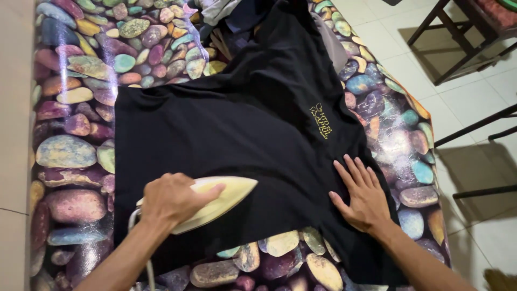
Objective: Iron a black long-sleeved shirt on a patterned surface.
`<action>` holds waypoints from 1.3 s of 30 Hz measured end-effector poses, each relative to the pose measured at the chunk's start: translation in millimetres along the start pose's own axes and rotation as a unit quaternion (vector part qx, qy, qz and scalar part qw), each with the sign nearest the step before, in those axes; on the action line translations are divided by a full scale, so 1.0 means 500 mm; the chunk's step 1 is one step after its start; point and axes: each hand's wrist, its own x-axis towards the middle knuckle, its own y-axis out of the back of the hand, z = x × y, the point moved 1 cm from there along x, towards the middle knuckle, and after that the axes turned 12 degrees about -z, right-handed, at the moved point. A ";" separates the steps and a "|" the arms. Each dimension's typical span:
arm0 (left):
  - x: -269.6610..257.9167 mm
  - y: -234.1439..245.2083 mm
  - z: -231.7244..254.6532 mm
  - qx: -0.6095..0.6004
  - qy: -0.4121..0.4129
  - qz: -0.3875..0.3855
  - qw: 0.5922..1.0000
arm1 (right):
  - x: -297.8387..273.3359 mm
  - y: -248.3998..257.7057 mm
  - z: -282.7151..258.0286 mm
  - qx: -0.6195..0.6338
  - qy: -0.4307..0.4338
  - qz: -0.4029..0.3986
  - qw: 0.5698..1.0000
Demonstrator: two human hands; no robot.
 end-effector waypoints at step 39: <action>0.094 0.020 0.126 -0.021 -0.079 0.044 0.996 | 0.086 0.006 -0.117 0.026 0.012 -0.057 0.998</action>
